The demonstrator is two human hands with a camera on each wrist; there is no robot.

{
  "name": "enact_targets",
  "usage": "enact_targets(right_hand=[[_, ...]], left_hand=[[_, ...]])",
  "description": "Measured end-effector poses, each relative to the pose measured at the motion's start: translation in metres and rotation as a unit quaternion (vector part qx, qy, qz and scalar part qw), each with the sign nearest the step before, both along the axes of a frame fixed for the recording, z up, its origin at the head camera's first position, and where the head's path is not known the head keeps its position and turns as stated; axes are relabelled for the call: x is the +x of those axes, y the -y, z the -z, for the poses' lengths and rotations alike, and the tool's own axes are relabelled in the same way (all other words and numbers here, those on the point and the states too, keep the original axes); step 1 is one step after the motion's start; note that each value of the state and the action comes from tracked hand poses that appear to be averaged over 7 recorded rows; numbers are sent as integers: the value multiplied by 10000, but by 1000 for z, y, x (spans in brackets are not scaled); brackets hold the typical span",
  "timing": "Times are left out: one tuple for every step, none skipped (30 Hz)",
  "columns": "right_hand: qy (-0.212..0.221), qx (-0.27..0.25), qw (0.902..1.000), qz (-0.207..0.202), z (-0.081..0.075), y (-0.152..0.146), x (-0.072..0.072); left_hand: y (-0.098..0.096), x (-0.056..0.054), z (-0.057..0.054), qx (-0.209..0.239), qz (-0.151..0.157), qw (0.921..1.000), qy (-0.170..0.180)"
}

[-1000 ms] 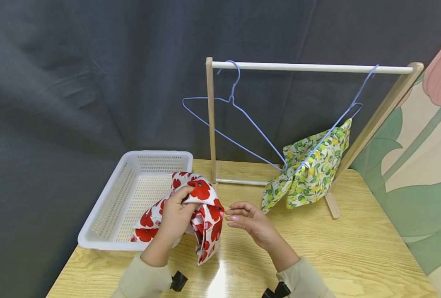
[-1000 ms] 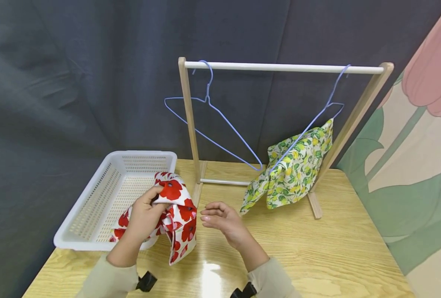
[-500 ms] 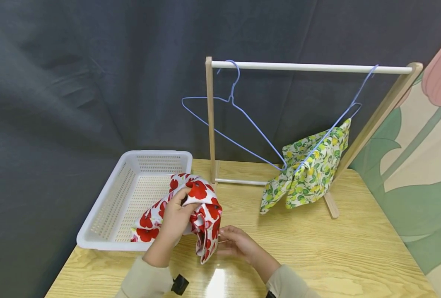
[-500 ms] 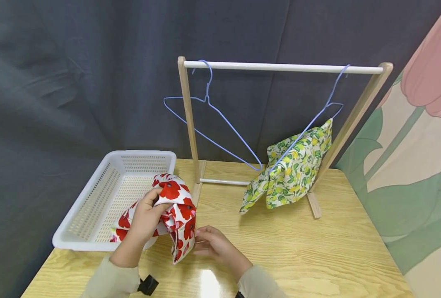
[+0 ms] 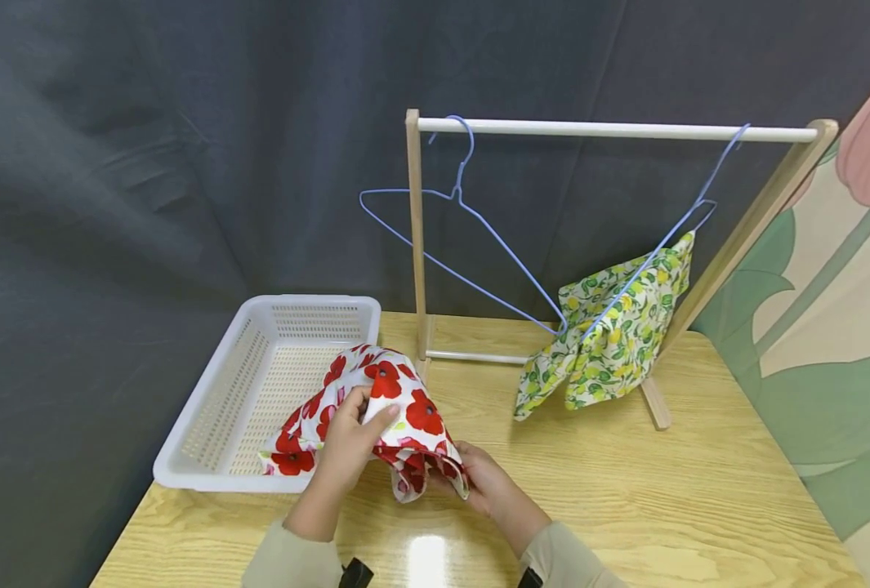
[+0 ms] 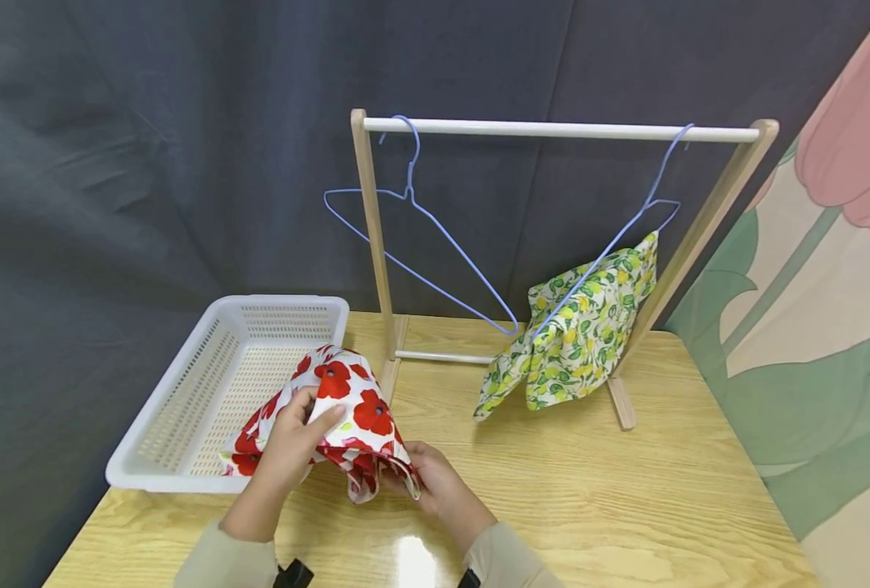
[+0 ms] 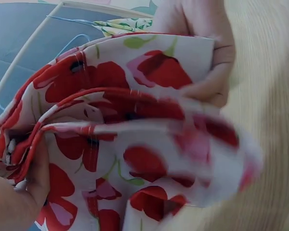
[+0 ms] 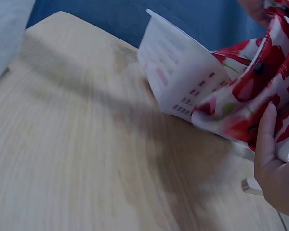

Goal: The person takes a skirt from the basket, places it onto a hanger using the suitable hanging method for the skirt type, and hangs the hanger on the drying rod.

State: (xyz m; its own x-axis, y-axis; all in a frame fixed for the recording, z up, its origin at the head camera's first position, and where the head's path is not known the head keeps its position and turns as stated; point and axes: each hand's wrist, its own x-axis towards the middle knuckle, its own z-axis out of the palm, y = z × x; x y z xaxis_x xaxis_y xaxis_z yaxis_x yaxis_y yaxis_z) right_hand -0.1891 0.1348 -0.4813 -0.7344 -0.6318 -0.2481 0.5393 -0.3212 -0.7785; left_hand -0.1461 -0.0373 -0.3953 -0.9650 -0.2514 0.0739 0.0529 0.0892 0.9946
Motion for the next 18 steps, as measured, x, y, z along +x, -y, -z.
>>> enact_targets(right_hand=[[-76,157,9998,65,0,-1,-1],[-160,333,9993,113,0,-3,-3],[-229,490,9984,151,0,-4,-5],[-289,630,9974,185,0,-5,-7],[-373,727,9964,208,0,-6,-8],[-451,818,9954,222,0,-8,-10],[-526,894,9943,240,0,-9,-12],[-598,962,9932,253,-1,-11,-14],[-628,1023,9924,270,-1,-12,-16],[-645,1065,9918,295,-2,-13,-17],[-646,1107,9912,330,-3,-15,-19],[-646,1150,9905,379,-5,-16,-20],[-621,1163,9904,419,-7,-18,-22],[-595,1162,9904,461,-9,-19,-23],[-570,1143,9906,494,-12,-20,-25],[-571,1091,9909,540,-15,-22,-27],[-575,1043,9911,588,-18,-23,-29],[-606,998,9911,642,-21,-24,-30]], left_hand=[[0,1,1,12,-61,10000,4],[0,1,2,38,-122,9999,12],[0,2,2,82,-179,9998,9],[1,3,3,147,-209,9997,2],[1,4,4,259,-232,9994,-7],[2,4,5,399,-227,9989,-25],[3,5,5,526,-225,9984,-42],[3,6,5,633,-247,9977,-54],[4,6,6,689,-285,9972,-59],[5,6,7,721,-335,9968,-50],[6,6,7,765,-382,9963,-45],[7,6,7,790,-417,9960,-43],[8,6,8,800,-458,9957,-40],[10,6,8,782,-483,9958,-34],[11,6,8,737,-488,9961,-23],[12,6,8,651,-494,9967,-18],[14,6,7,587,-495,9970,-18],[15,6,6,428,-523,9977,-30]])
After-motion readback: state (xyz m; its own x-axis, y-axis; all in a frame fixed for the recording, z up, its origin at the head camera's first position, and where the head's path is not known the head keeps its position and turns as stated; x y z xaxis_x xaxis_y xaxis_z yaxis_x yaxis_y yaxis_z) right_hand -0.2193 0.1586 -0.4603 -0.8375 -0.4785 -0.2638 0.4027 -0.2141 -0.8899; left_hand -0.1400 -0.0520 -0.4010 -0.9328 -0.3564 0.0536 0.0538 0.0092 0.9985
